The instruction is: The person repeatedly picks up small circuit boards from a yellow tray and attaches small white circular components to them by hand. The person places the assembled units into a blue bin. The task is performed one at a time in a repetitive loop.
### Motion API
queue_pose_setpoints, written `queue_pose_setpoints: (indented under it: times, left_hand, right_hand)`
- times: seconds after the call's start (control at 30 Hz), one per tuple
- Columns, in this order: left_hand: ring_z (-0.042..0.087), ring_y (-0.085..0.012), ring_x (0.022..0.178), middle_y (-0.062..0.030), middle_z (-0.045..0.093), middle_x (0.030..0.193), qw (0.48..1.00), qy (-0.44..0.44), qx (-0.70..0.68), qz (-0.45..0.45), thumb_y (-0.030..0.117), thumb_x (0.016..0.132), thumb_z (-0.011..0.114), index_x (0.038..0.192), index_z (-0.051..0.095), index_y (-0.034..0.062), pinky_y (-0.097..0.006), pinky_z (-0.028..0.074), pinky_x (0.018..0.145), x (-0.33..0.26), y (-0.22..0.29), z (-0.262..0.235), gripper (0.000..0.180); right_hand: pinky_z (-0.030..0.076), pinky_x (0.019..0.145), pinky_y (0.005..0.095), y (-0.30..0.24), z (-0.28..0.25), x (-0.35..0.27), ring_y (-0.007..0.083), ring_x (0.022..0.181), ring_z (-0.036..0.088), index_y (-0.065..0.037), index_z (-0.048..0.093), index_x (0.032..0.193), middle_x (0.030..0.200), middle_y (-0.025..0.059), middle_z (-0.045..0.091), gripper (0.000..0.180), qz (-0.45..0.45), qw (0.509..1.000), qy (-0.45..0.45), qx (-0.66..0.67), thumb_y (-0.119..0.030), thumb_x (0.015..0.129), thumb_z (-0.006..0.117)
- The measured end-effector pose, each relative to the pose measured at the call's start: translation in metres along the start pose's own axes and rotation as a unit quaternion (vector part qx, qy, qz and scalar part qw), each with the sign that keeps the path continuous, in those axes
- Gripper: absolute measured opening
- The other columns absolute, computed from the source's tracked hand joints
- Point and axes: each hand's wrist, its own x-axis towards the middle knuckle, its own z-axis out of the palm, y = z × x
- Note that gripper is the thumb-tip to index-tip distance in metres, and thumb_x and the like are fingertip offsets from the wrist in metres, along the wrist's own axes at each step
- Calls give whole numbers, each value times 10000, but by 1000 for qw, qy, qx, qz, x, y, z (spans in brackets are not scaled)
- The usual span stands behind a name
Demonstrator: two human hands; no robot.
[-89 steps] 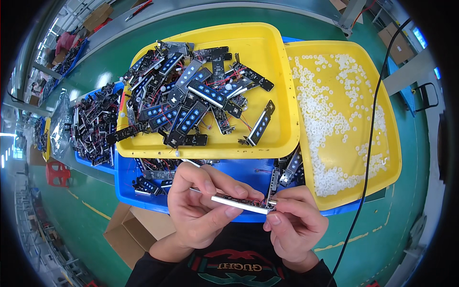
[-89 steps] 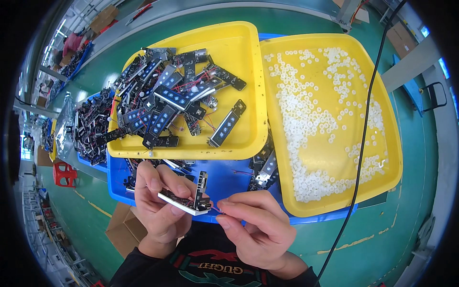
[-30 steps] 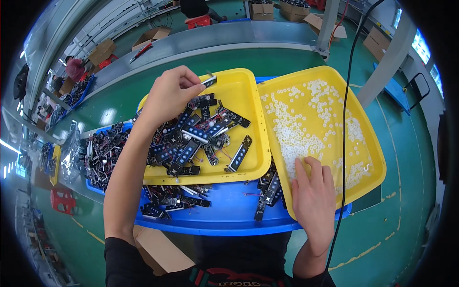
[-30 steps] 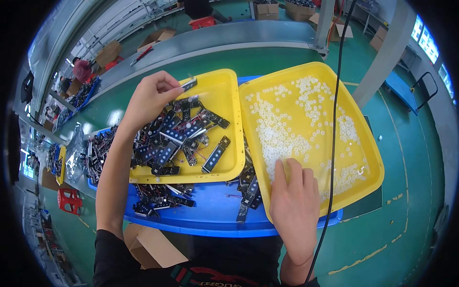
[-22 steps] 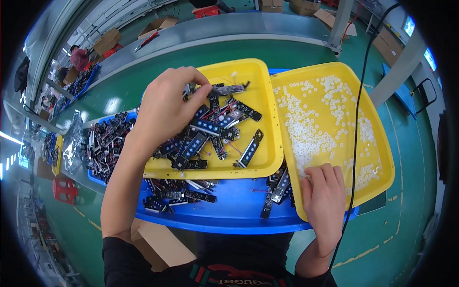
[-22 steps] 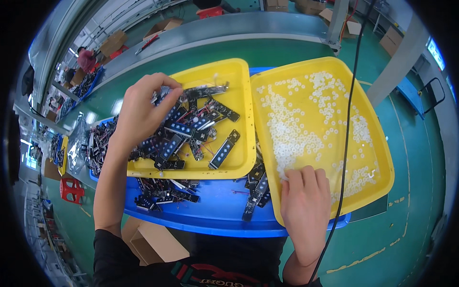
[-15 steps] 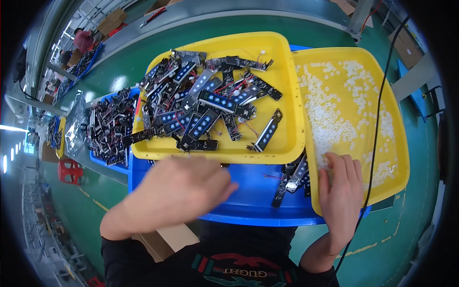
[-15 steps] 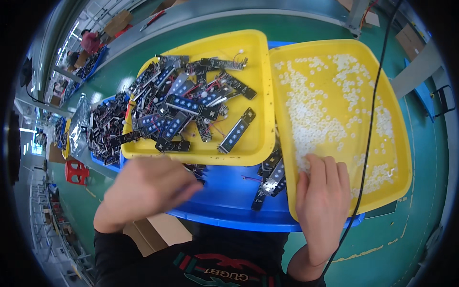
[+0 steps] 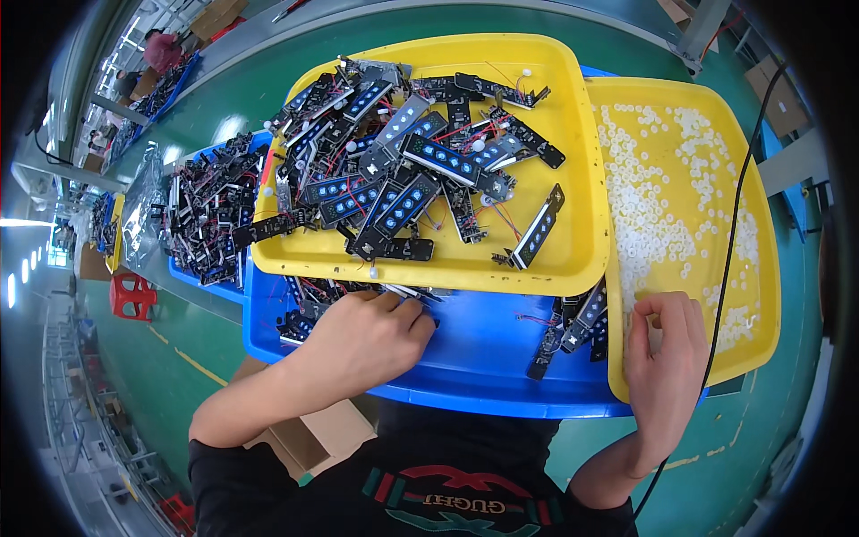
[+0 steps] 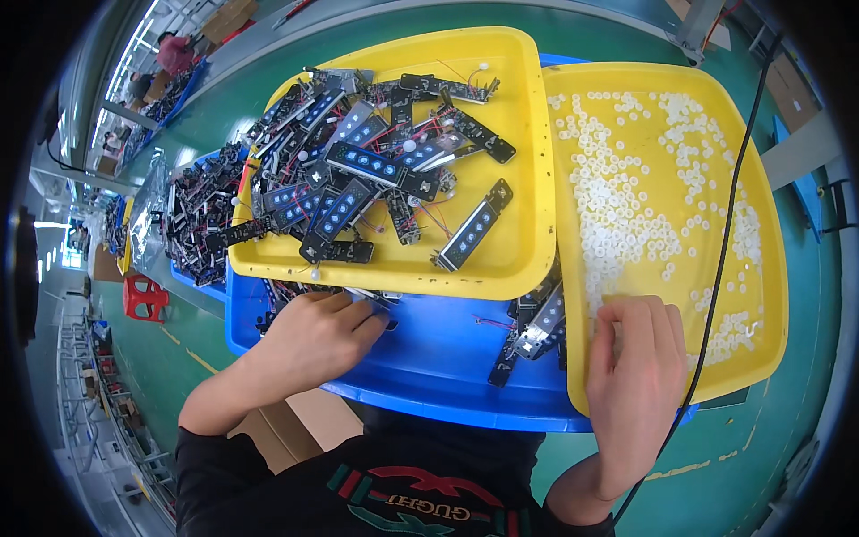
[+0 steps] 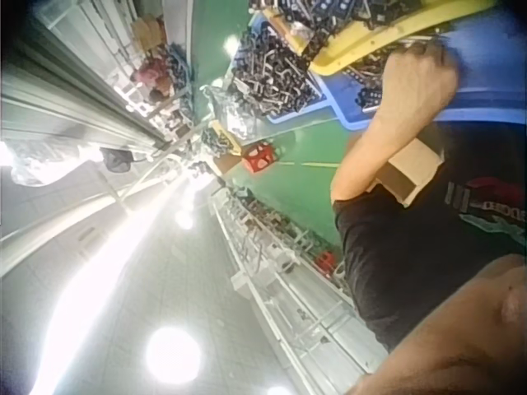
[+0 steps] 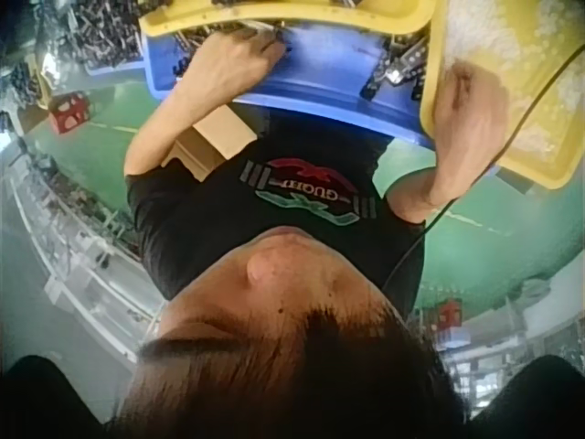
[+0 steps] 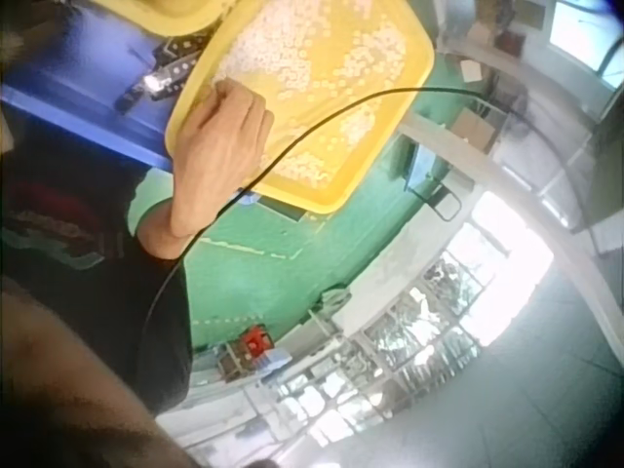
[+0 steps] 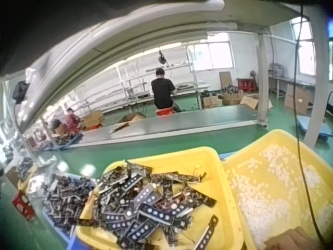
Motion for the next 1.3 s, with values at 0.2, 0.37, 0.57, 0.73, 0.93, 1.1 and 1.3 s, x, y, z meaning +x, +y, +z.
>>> queue_pose_setpoints:
  times: [0.2, 0.37, 0.57, 0.73, 0.93, 1.1, 1.3]
  left_hand:
    - [681, -193, 703, -104, 671, 903, 869, 187, -437, -140, -13, 785, 642, 1019, 636, -14, -300, 562, 610, -19, 9, -17, 233]
    - [681, -262, 849, -207, 616, 1059, 512, 258, -803, -163, -33, 915, 516, 1172, 559, -107, -318, 587, 736, -19, 24, -9, 271]
    - [692, -292, 760, -258, 604, 967, 402, 303, -842, -192, 78, 917, 544, 1058, 572, -134, -314, 601, 637, -1, 43, 1, 256]
    - [688, -290, 874, -244, 645, 1021, 453, 309, -817, -179, 17, 913, 577, 1089, 597, -107, -345, 591, 728, 3, 46, 6, 216]
    - [684, -270, 913, -208, 637, 1078, 377, 280, -877, -107, -31, 915, 556, 1185, 533, -100, -351, 595, 771, 12, 49, 4, 279]
    - [667, -269, 929, -207, 604, 1084, 320, 302, -888, -134, -56, 884, 527, 1251, 472, -113, -362, 601, 752, 23, 64, -2, 375]
    - [632, -260, 956, -202, 599, 1038, 331, 287, -889, -133, -65, 812, 526, 1260, 467, -116, -368, 568, 826, 29, 73, -7, 455]
  right_hand:
    - [452, 656, 372, 1, 2, -2, 298, 761, 562, 8, 591, 974, 842, 143, 569, 208, 13, 998, 59, -6, 88, 783, 611]
    - [476, 625, 307, 4, -2, -6, 215, 740, 589, 7, 625, 1025, 916, 117, 620, 246, 32, 992, 109, 64, 121, 811, 585]
    - [494, 644, 284, 5, -2, -7, 203, 756, 619, 8, 646, 1033, 920, 113, 660, 255, 46, 991, 110, 62, 131, 817, 589]
    - [496, 669, 274, 1, -5, -8, 204, 781, 638, 27, 647, 1010, 894, 108, 674, 224, 54, 986, 125, 97, 130, 816, 600]
    - [529, 667, 317, -8, -11, -20, 250, 738, 656, 60, 646, 950, 860, 167, 675, 194, -18, 957, 151, 249, 122, 766, 640]
    - [573, 618, 296, -44, -3, -36, 270, 738, 694, 28, 634, 904, 879, 205, 659, 264, -20, 848, 48, 527, 175, 689, 674]
    - [579, 675, 296, -48, 21, -47, 235, 797, 671, 33, 585, 978, 951, 207, 600, 311, 73, 705, 31, 704, 191, 731, 688]
